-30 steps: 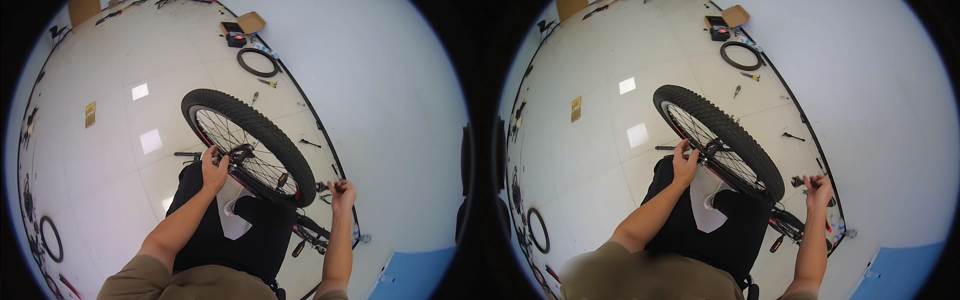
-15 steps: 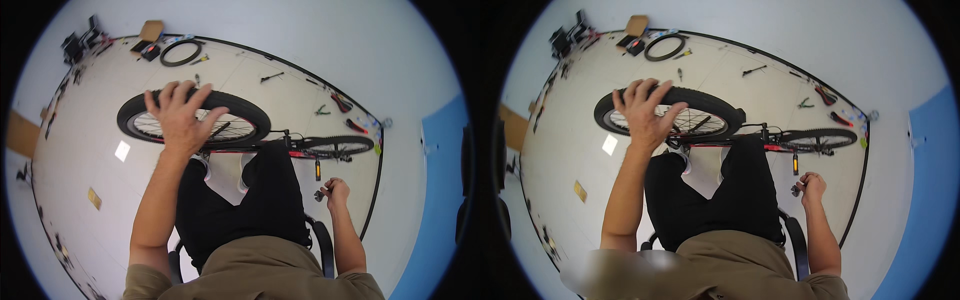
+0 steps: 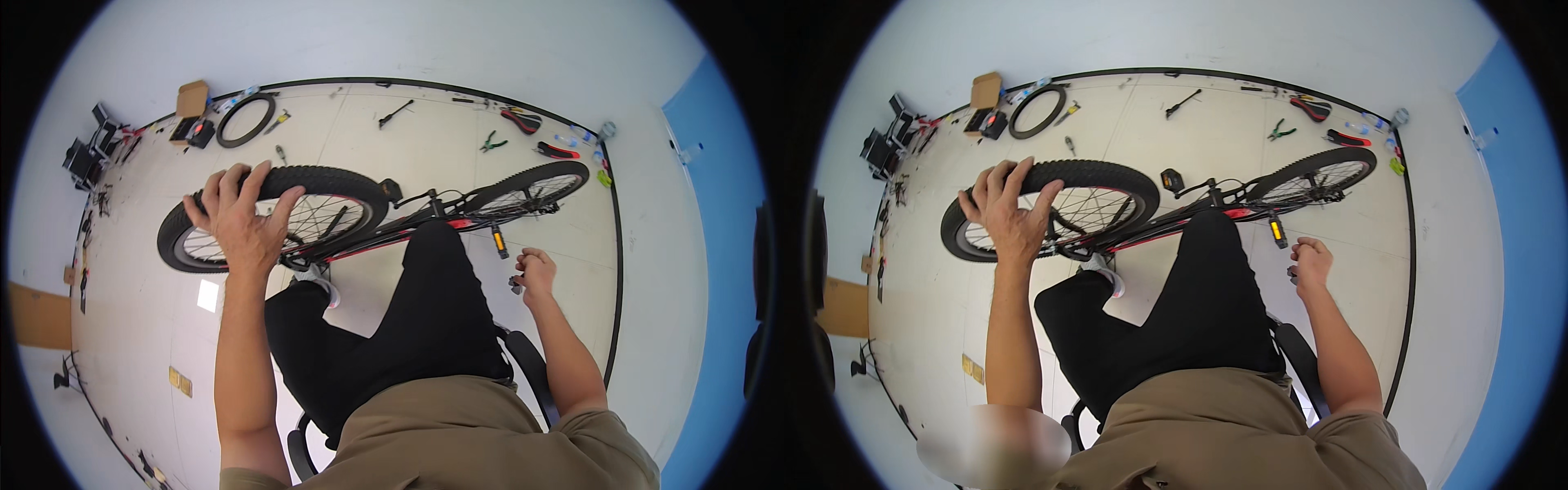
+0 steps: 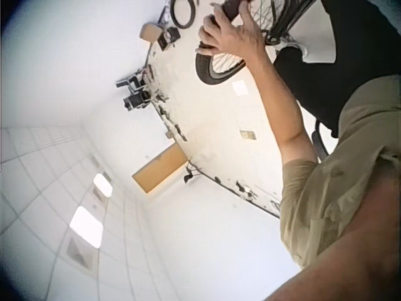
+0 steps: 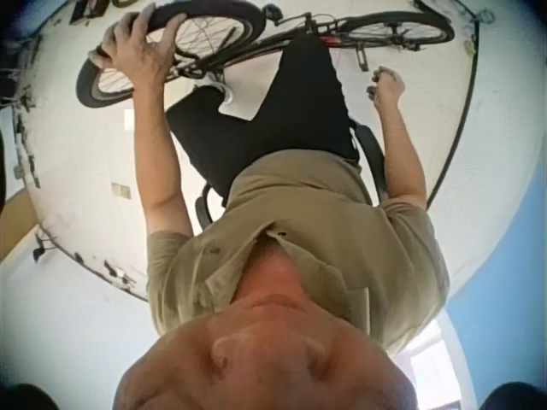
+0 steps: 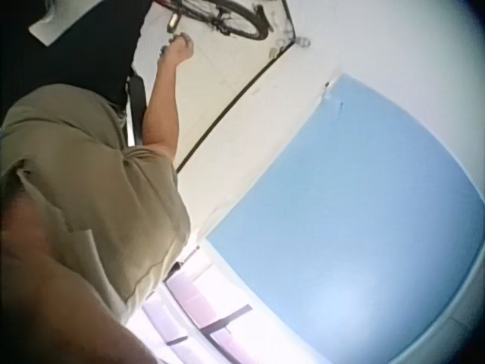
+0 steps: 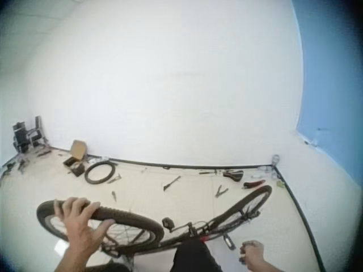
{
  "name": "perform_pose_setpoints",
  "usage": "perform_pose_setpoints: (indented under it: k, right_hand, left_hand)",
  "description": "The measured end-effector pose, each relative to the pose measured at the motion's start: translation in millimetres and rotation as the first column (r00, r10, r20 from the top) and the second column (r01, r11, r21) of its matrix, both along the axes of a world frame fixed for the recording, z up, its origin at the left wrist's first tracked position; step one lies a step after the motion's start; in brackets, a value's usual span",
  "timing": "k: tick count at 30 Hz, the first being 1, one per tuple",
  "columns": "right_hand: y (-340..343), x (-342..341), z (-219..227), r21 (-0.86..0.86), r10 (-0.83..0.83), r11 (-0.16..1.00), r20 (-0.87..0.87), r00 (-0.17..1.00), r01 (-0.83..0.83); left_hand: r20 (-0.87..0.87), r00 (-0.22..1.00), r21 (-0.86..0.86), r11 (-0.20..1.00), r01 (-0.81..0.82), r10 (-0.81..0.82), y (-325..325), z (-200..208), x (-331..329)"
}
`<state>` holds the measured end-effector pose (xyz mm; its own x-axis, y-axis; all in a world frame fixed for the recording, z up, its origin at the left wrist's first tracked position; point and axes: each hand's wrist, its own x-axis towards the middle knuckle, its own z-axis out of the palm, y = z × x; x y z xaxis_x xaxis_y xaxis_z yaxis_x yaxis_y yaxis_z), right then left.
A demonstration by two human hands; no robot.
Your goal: The person assembles a bicycle by attaching the handlebars and installing the front wheel. They use a wrench to tighten the axle nuts and a screwdriver to adjust the brake caliper, ensuring the wheel is properly aligned.
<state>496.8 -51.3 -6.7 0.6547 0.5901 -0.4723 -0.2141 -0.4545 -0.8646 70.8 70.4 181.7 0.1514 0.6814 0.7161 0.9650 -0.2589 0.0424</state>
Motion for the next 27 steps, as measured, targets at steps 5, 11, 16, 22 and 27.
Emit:
perform_pose_setpoints:
  k: [5,11,16,22,27]
  right_hand:
    - [-3,26,-59,-0.217,0.077,0.976,0.239,0.968,-0.023]
    - [-1,10,-59,-0.288,0.147,0.945,-0.038,0.988,-0.151]
    - [5,-7,-61,-0.270,0.094,0.959,0.011,0.995,-0.088]
    - [24,1,-79,-0.432,0.395,0.869,0.312,0.864,-0.242]
    - [33,-13,-50,-0.496,0.542,0.812,0.443,0.715,-0.308]
  left_hand:
    - [-0.018,1.000,0.016,1.000,-0.003,0.004,2,-2,9]
    - [-0.070,0.998,0.057,0.998,0.002,0.002,2,-3,6]
    - [-0.052,0.999,0.069,0.997,0.020,-0.017,3,-5,6]
    - [-0.009,1.000,0.044,0.999,0.013,-0.012,5,-3,2]
    - [-0.002,1.000,0.077,0.997,-0.004,0.004,4,-4,-14]
